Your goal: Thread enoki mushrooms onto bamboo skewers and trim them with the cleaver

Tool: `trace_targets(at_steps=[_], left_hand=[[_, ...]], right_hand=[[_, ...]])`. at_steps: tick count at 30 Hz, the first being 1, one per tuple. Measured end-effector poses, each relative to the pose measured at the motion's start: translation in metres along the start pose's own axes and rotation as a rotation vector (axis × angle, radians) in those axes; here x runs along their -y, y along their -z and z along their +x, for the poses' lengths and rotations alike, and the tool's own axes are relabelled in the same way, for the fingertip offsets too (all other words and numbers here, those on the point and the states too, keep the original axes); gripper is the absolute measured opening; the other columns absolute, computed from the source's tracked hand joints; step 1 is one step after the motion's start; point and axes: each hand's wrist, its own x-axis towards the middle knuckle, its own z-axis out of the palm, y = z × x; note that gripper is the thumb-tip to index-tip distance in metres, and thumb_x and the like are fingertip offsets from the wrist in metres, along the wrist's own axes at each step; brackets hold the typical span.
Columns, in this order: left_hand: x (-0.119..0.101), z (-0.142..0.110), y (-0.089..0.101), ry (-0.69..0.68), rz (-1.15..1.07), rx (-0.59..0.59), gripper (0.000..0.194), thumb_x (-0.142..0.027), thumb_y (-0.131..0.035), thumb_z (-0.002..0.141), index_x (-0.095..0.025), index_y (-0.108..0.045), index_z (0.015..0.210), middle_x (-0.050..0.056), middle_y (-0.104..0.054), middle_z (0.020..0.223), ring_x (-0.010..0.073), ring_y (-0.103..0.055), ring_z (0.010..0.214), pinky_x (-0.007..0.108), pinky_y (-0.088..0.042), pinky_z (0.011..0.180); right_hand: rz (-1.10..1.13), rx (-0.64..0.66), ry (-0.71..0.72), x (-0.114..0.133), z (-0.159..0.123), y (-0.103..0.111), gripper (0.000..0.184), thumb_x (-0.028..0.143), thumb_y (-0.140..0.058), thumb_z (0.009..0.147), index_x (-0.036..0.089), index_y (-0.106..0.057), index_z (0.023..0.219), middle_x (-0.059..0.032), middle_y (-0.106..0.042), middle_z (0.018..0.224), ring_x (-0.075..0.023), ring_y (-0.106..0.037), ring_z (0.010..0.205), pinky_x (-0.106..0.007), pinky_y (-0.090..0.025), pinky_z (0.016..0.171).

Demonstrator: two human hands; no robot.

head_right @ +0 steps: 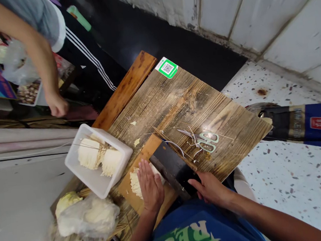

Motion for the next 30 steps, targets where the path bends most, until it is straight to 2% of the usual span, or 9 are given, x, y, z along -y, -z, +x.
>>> trace_targets(at_steps=[7,13,21,30], left_hand=[[-0.001,0.002,0.002,-0.01,-0.002,-0.009,0.061,-0.022,-0.034,0.093,-0.008,-0.011,0.148,0.02,-0.021,0.153,0.0282,-0.013,0.143,0.052,-0.017,0.114],[0.001,0.003,0.001,0.002,-0.028,-0.01,0.06,-0.023,-0.032,0.094,-0.008,-0.01,0.148,0.019,-0.022,0.153,0.0275,-0.013,0.143,0.052,-0.015,0.115],[0.0,0.003,0.003,0.006,-0.039,-0.004,0.058,-0.024,-0.032,0.095,-0.008,-0.014,0.148,0.019,-0.023,0.152,0.0272,-0.013,0.143,0.051,-0.014,0.115],[-0.001,0.006,0.002,-0.009,-0.022,-0.001,0.058,-0.021,-0.031,0.094,-0.009,-0.013,0.148,0.019,-0.025,0.152,0.0263,-0.014,0.143,0.051,-0.015,0.115]], right_hand=[[-0.031,-0.011,-0.001,0.002,-0.001,0.0,0.023,0.039,-0.035,0.092,0.019,-0.044,0.085,0.0029,-0.055,0.051,-0.0106,-0.05,0.037,-0.019,-0.036,0.036],[0.009,-0.062,0.036,-0.004,-0.005,-0.003,0.029,0.045,-0.036,0.091,0.02,-0.043,0.077,0.0018,-0.056,0.052,-0.0102,-0.05,0.037,-0.019,-0.036,0.037],[0.01,-0.011,0.001,-0.006,-0.002,-0.002,0.029,0.045,-0.036,0.091,0.02,-0.043,0.078,0.0019,-0.056,0.052,-0.0104,-0.049,0.036,-0.019,-0.035,0.036],[-0.036,-0.058,0.042,-0.011,-0.006,-0.006,0.036,0.051,-0.034,0.091,0.02,-0.043,0.077,-0.0001,-0.059,0.053,-0.0112,-0.052,0.038,-0.021,-0.039,0.039]])
